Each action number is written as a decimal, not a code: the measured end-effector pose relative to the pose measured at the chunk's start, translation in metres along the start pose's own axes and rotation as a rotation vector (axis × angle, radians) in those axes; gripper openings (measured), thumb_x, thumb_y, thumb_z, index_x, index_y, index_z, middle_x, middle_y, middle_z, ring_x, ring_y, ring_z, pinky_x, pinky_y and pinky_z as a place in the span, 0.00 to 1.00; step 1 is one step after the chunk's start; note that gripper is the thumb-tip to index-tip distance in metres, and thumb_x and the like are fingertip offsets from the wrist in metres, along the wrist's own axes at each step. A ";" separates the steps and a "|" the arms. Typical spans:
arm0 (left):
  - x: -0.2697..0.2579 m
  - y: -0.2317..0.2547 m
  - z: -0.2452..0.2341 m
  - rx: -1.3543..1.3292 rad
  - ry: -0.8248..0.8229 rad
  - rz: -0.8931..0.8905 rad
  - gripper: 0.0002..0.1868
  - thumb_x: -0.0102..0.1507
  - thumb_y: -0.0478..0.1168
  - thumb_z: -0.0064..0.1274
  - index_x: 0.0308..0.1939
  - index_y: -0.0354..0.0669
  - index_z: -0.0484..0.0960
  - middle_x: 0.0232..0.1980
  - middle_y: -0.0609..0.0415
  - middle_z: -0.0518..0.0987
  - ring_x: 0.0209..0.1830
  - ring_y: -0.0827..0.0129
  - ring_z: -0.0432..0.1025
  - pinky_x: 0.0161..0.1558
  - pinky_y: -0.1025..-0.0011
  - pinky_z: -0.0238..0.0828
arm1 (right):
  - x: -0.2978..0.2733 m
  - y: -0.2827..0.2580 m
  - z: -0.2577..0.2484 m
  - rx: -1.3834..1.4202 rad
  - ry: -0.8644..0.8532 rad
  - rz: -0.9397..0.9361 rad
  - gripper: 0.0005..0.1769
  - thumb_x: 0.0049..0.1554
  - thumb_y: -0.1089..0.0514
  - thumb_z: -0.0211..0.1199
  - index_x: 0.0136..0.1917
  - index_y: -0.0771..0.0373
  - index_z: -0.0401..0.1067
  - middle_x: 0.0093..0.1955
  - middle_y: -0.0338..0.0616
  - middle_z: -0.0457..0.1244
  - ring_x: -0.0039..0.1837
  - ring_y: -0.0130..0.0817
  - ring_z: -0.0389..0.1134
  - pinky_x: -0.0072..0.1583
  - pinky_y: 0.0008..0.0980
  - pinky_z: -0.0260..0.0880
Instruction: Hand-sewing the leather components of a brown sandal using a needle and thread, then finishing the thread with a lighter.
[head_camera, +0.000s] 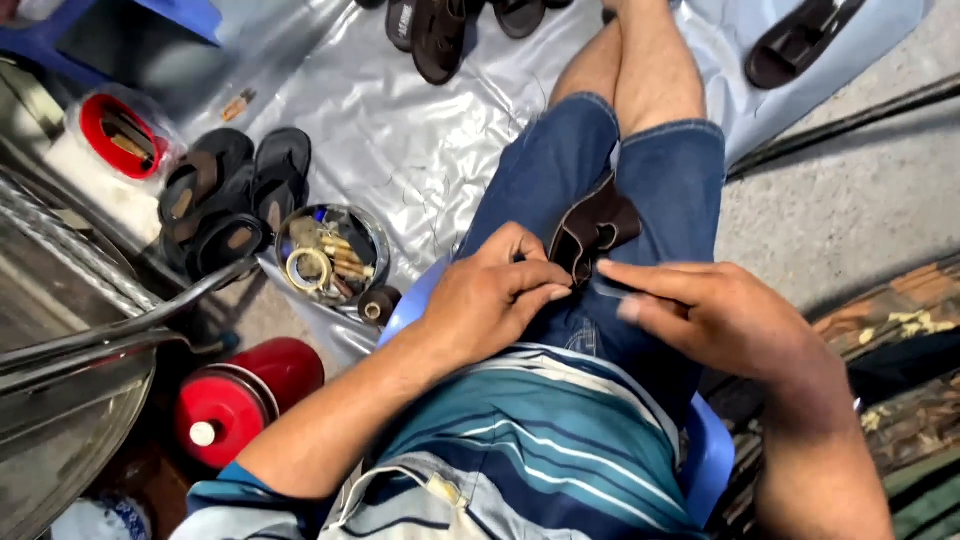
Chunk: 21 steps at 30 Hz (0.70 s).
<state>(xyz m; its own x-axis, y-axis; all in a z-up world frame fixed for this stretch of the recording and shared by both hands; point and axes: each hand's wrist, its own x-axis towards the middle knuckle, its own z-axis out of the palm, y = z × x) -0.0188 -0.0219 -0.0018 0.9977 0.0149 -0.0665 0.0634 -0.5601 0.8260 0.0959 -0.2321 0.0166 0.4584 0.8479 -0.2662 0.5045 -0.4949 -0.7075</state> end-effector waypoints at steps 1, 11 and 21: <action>0.001 -0.002 0.000 0.005 0.009 0.004 0.07 0.59 0.46 0.49 0.39 0.58 0.79 0.40 0.64 0.67 0.34 0.74 0.69 0.28 0.71 0.66 | 0.005 -0.006 0.003 -0.006 0.004 -0.009 0.24 0.47 0.51 0.60 0.59 0.47 0.68 0.52 0.35 0.67 0.47 0.25 0.70 0.48 0.24 0.65; -0.009 0.010 0.003 -0.305 0.063 0.121 0.03 0.58 0.37 0.51 0.36 0.48 0.79 0.41 0.53 0.69 0.36 0.57 0.73 0.39 0.66 0.70 | 0.002 -0.012 0.026 0.193 0.315 0.016 0.07 0.50 0.53 0.59 0.32 0.50 0.73 0.24 0.32 0.64 0.32 0.31 0.67 0.38 0.27 0.66; -0.036 0.010 0.000 -0.116 0.085 0.023 0.18 0.60 0.46 0.47 0.55 0.57 0.72 0.58 0.50 0.67 0.51 0.49 0.70 0.47 0.57 0.69 | 0.025 -0.006 0.026 0.419 0.044 -0.078 0.01 0.46 0.60 0.63 0.33 0.55 0.74 0.28 0.38 0.62 0.35 0.33 0.65 0.41 0.31 0.66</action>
<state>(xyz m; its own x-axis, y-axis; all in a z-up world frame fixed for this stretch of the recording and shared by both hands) -0.0537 -0.0282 0.0084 0.9971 0.0763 -0.0029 0.0379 -0.4617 0.8862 0.0851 -0.2033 -0.0028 0.4664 0.8661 -0.1798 0.2022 -0.3023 -0.9315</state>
